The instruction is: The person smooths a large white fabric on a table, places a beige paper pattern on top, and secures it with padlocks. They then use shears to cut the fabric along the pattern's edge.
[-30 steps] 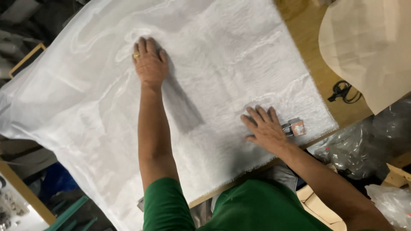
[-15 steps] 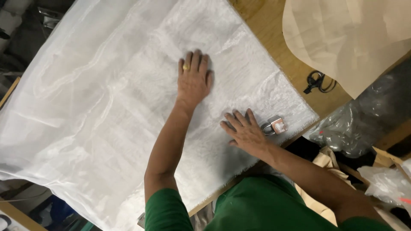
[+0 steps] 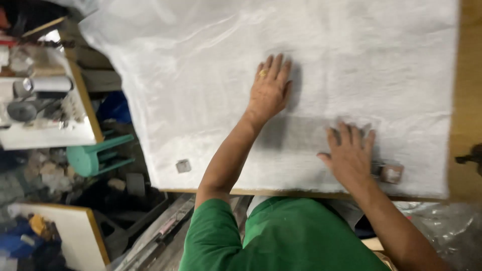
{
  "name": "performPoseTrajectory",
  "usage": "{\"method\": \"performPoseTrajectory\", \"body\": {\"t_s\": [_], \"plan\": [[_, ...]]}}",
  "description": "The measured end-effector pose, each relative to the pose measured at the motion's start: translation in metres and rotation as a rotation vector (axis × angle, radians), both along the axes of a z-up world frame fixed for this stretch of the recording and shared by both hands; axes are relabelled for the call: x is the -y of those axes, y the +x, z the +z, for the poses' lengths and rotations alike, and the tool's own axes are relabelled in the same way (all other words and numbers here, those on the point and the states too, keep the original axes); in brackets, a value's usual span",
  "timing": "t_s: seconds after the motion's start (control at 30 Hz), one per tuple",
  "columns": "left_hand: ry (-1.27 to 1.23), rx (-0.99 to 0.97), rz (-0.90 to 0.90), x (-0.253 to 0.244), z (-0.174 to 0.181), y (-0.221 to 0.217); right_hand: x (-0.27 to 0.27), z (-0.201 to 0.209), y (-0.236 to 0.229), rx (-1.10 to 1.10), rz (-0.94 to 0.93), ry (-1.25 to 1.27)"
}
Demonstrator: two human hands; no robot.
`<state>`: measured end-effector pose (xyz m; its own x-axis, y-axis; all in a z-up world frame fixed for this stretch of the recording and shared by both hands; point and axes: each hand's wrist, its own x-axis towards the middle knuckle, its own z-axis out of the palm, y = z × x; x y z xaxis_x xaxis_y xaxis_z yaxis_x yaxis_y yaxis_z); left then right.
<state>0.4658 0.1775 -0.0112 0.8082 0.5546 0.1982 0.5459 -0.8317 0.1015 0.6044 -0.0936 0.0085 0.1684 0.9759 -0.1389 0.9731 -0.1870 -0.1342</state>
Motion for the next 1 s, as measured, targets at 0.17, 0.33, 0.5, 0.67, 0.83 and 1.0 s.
{"method": "performPoseTrajectory", "body": {"t_s": [0.17,0.33,0.5,0.67,0.83,1.0], "plan": [[0.097,-0.022,0.206,-0.01,0.002,-0.128,-0.053,0.018,-0.06,-0.097,0.026,-0.08],[0.008,-0.151,0.269,-0.048,-0.021,-0.188,-0.136,0.026,-0.179,-0.219,0.178,-0.129],[-0.013,-0.116,0.23,-0.103,-0.023,-0.209,-0.148,0.018,-0.22,-0.124,0.161,-0.311],[-0.06,-0.086,0.24,-0.179,-0.02,-0.209,-0.144,-0.018,-0.226,0.123,0.143,-0.272],[-0.02,-0.079,0.295,-0.245,-0.033,-0.201,-0.141,-0.017,-0.226,0.174,0.173,-0.206],[-0.095,-0.089,0.307,-0.303,-0.039,-0.189,-0.141,-0.019,-0.224,0.109,0.171,-0.225]]}}
